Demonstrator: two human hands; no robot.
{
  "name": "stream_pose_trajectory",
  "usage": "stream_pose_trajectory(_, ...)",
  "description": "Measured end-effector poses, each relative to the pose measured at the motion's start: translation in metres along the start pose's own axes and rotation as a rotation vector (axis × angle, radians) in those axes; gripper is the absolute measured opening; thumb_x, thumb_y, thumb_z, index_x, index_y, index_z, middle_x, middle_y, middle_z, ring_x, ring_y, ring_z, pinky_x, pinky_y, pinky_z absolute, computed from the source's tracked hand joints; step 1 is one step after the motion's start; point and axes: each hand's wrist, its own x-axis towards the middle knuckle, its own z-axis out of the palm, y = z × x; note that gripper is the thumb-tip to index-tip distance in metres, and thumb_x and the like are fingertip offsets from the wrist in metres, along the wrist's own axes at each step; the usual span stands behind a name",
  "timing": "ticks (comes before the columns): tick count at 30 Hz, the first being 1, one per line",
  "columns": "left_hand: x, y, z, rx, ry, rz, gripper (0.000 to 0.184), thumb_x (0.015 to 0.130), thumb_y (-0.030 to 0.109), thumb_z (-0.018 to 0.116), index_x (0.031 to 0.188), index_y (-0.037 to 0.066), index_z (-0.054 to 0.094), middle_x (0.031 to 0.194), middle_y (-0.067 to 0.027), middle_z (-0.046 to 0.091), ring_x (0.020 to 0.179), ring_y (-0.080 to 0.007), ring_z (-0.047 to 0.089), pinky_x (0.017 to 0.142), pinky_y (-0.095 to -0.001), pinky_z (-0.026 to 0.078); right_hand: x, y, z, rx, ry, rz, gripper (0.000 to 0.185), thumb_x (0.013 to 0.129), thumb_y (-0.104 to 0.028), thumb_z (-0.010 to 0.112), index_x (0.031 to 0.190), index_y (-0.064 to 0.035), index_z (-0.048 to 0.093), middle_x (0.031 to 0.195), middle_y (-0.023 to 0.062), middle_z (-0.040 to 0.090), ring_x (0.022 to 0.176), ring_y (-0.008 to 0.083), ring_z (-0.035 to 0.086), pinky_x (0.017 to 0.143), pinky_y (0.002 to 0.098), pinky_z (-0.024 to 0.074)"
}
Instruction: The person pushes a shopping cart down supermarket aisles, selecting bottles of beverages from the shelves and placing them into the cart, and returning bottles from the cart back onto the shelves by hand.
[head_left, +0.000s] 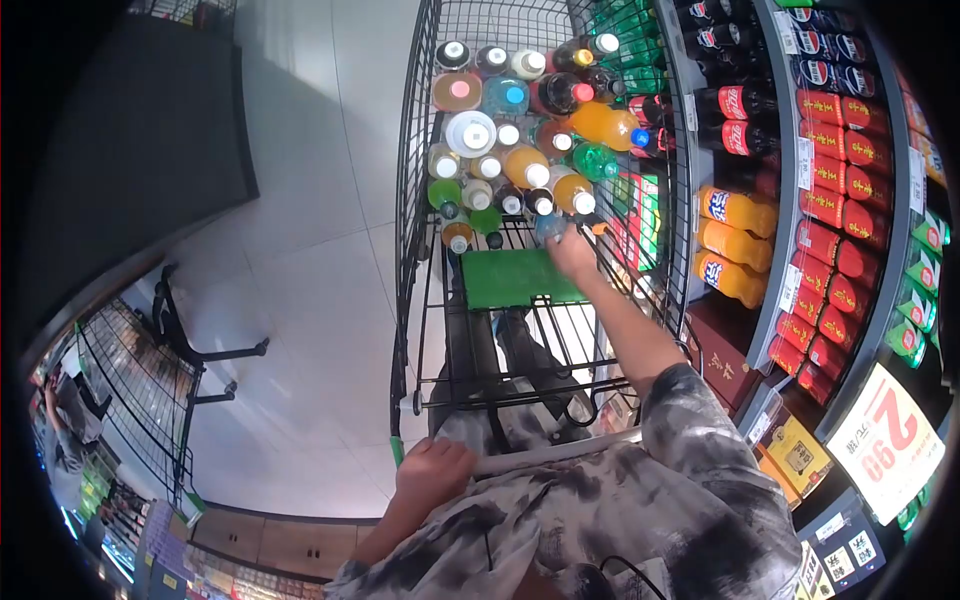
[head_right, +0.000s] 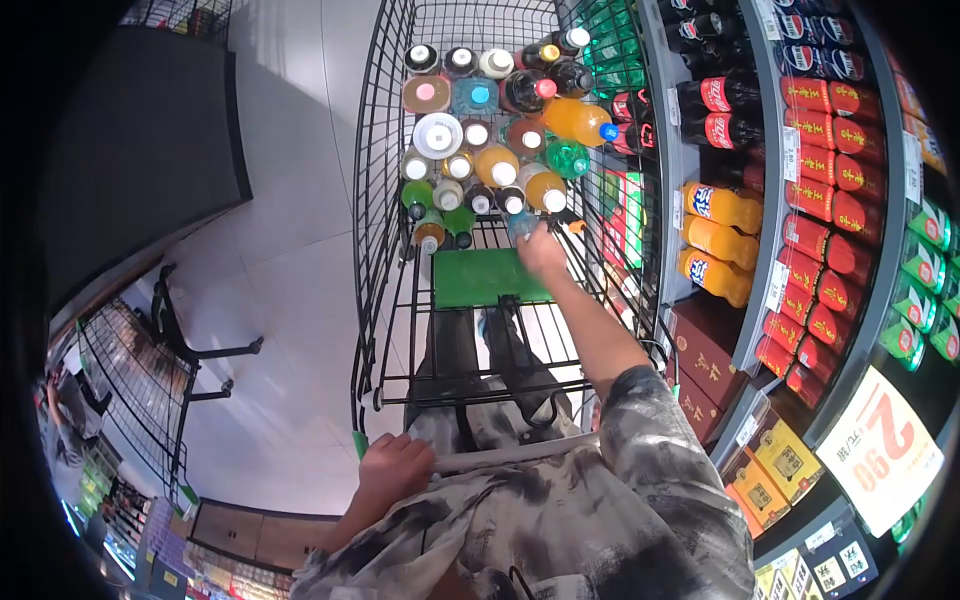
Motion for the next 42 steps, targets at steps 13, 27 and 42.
stream_pose_trajectory(13,0.010,-0.011,-0.014,-0.015,-0.130,0.048,0.016,0.062,0.015,0.063,0.074,0.012,0.053,0.072,-0.0002,0.052,0.069,-0.0168,0.055,0.061,-0.0310,0.043,-0.025,-0.042,-0.011,-0.023,-0.078,-0.102,0.056,0.091,-0.038,0.051,0.119,0.0096,0.040,0.096,0.0276,0.066,0.092,0.0410,0.066,0.080,0.0488,0.0518)
stream_pose_trajectory(27,0.018,-0.008,-0.018,-0.003,-0.122,0.004,0.027,0.055,0.019,0.069,0.078,0.014,0.056,0.075,-0.0001,0.056,0.073,-0.0183,0.058,0.063,-0.0323,0.045,-0.013,-0.053,-0.002,0.146,-0.095,0.021,0.066,0.088,-0.046,0.054,0.132,-0.0005,0.034,0.116,0.0274,0.061,0.107,0.0401,0.061,0.092,0.0481,0.0470)
stream_pose_trajectory(42,0.011,0.015,-0.002,0.292,0.017,-0.293,0.018,0.063,0.031,0.067,0.069,0.014,0.067,0.070,-0.0071,0.067,0.065,-0.0295,0.066,0.060,-0.0405,0.053,-0.290,0.200,-0.124,0.286,0.874,-0.400,0.042,0.075,-0.008,0.067,0.115,-0.0025,0.055,0.110,0.0194,0.058,0.107,0.0386,0.054,0.092,0.0449,0.0432)
